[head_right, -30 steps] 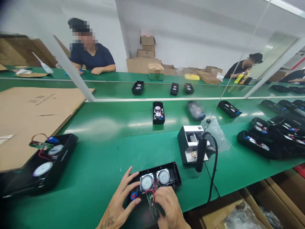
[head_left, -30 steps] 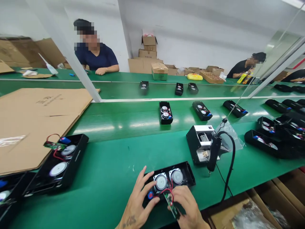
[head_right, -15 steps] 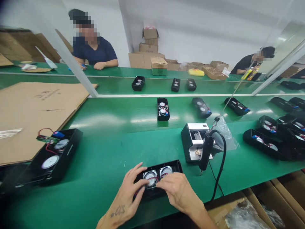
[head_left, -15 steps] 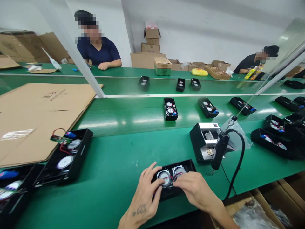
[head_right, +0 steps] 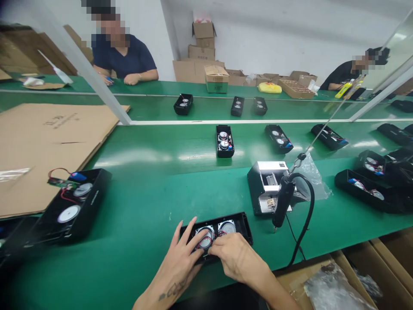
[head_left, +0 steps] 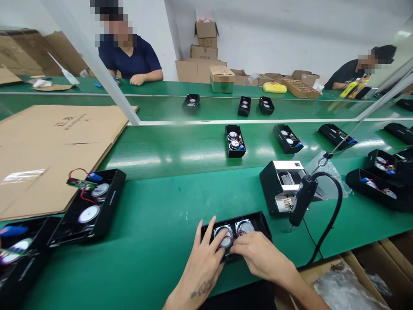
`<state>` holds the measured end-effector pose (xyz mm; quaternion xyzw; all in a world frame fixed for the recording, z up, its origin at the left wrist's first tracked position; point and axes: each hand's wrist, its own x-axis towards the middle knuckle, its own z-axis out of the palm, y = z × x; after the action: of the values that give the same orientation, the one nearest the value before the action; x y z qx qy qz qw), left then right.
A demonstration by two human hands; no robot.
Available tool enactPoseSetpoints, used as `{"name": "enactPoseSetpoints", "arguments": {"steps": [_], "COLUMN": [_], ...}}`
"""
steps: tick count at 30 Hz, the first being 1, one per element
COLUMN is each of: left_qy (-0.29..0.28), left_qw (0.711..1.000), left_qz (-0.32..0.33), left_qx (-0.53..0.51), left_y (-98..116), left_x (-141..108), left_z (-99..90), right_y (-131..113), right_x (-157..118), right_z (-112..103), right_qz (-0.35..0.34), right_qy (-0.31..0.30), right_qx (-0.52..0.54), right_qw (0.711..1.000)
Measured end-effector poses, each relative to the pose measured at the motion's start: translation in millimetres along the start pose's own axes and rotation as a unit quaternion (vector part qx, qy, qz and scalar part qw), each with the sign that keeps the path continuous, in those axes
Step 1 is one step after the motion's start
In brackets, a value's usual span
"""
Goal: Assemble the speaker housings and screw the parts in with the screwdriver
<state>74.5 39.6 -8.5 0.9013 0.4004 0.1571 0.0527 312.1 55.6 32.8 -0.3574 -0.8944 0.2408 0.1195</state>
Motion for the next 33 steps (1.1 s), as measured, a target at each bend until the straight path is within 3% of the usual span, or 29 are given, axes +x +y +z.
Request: {"name": "enactPoseSetpoints", "arguments": {"steps": [6, 12, 16, 18, 21, 25, 28, 33], "left_qy": [0.010, 0.017, 0.037, 0.017, -0.064, -0.199, -0.230, -0.232], "left_qw": [0.999, 0.997, 0.997, 0.999, 0.996, 0.958, 0.943, 0.936], "left_qz": [0.035, 0.050, 0.038, 0.027, 0.008, -0.049, -0.060, -0.060], "left_qx": [0.027, 0.053, 0.052, 0.025, -0.066, -0.201, -0.235, -0.257], "left_y": [-4.2, -4.0, -2.5, -5.5, -17.5, -43.8, -61.2, -70.4], "left_x": [6.1, 6.3, 4.9, 7.8, 23.4, 60.3, 82.4, 91.4], "left_z": [-3.2, -0.7, 7.8, 9.0, -0.8, -26.0, -37.2, -36.5], "right_y": [-2.2, -4.3, -12.1, -16.3, -19.1, -11.4, -1.6, 7.4], "right_x": [-7.2, -12.1, -9.2, -3.6, 11.8, 43.4, 64.9, 80.5], "right_z": [8.1, 23.5, 33.9, 34.7, 19.4, -22.2, -43.4, -49.2], "right_qz": [0.020, -0.016, 0.010, 0.026, 0.052, 0.106, 0.123, 0.134], "right_qy": [0.007, 0.027, 0.051, 0.046, -0.017, -0.095, -0.125, -0.145], "right_qx": [0.023, -0.029, -0.080, -0.112, -0.127, -0.065, -0.051, -0.038], "right_qw": [1.000, 0.999, 0.995, 0.992, 0.990, 0.988, 0.983, 0.980]}}
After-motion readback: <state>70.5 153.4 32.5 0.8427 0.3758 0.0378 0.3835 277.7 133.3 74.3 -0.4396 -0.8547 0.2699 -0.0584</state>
